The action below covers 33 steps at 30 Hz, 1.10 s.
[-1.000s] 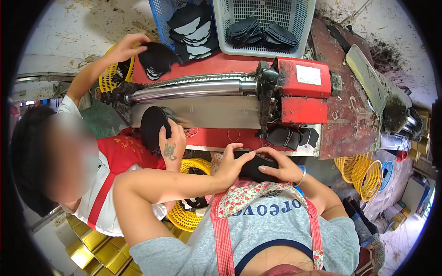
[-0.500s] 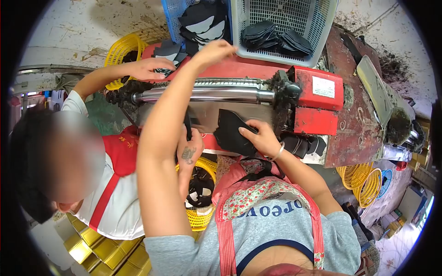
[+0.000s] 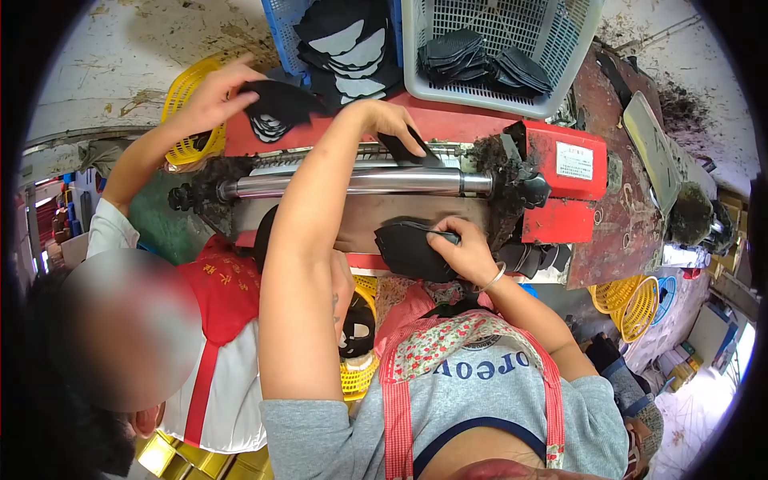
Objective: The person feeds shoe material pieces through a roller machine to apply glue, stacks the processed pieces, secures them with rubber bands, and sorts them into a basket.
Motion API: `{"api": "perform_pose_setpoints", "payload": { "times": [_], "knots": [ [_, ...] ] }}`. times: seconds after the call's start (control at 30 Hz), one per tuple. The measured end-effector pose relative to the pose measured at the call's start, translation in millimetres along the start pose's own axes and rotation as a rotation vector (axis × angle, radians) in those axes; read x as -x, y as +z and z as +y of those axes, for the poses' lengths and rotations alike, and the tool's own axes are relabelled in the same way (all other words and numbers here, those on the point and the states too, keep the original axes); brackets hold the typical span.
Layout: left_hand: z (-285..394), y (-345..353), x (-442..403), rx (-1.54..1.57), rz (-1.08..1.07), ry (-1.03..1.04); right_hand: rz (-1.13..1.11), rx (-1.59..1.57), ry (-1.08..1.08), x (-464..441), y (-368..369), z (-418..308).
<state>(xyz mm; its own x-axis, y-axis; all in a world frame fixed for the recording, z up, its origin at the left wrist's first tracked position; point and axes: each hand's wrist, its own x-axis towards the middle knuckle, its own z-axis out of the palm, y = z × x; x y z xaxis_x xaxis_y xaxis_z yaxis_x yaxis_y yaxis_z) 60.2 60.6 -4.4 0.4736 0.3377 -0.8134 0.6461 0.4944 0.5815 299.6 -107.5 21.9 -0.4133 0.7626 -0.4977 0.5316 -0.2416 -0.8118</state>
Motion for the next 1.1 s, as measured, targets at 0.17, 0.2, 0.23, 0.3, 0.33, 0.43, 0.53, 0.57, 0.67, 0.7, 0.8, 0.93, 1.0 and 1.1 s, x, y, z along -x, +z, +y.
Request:
{"api": "perform_pose_setpoints", "payload": {
  "times": [0.17,0.2,0.23,0.3,0.33,0.43,0.53,0.57,0.67,0.7,0.8,0.93,1.0,1.1],
  "knots": [
    [-22.8,-19.3,-12.0,0.211,0.021,0.114,0.109,0.058,-0.054,-1.7,4.4,-5.5],
    [-21.4,-18.0,-5.6,0.217,0.051,0.095,0.128,0.091,-0.03,-4.0,3.6,-9.6],
    [-19.2,-18.9,-5.1,0.237,0.064,0.11,0.148,0.125,-0.006,-7.3,3.4,-12.2],
    [-20.2,-16.3,-6.0,0.283,0.085,0.131,0.18,0.104,-0.007,-7.7,6.9,-10.8],
    [-19.9,-17.4,-7.9,0.312,0.052,0.124,0.148,0.066,0.027,-8.4,5.2,-11.1],
    [-21.6,-16.7,-16.1,0.412,-0.048,0.101,0.109,0.038,-0.053,-2.1,0.1,-10.7],
    [-15.0,-15.4,-8.9,0.384,0.047,0.057,0.108,0.024,-0.126,-2.6,4.9,-4.1],
    [-15.2,-17.1,-10.4,0.403,0.065,0.053,0.132,0.032,-0.094,-5.8,4.5,-8.5],
    [-20.9,-22.2,-18.0,0.449,0.094,0.037,0.197,0.049,-0.026,-13.5,6.0,-15.3],
    [-23.6,-23.4,-20.7,0.461,0.089,0.033,0.165,0.018,0.004,-12.5,5.2,-14.9],
    [-22.7,-23.6,-24.1,0.494,0.143,0.015,0.144,-0.017,-0.049,-4.1,1.0,-12.9],
    [-27.3,-28.3,-31.9,0.492,0.094,0.044,0.181,0.02,-0.166,-2.2,6.0,-7.2],
    [-20.4,-26.2,-23.7,0.509,0.092,0.025,0.171,0.118,-0.071,-8.3,4.2,-7.6],
    [-22.1,-28.5,-25.6,0.516,0.106,0.03,0.141,0.079,-0.037,-7.1,2.1,-10.1]
  ]
}}
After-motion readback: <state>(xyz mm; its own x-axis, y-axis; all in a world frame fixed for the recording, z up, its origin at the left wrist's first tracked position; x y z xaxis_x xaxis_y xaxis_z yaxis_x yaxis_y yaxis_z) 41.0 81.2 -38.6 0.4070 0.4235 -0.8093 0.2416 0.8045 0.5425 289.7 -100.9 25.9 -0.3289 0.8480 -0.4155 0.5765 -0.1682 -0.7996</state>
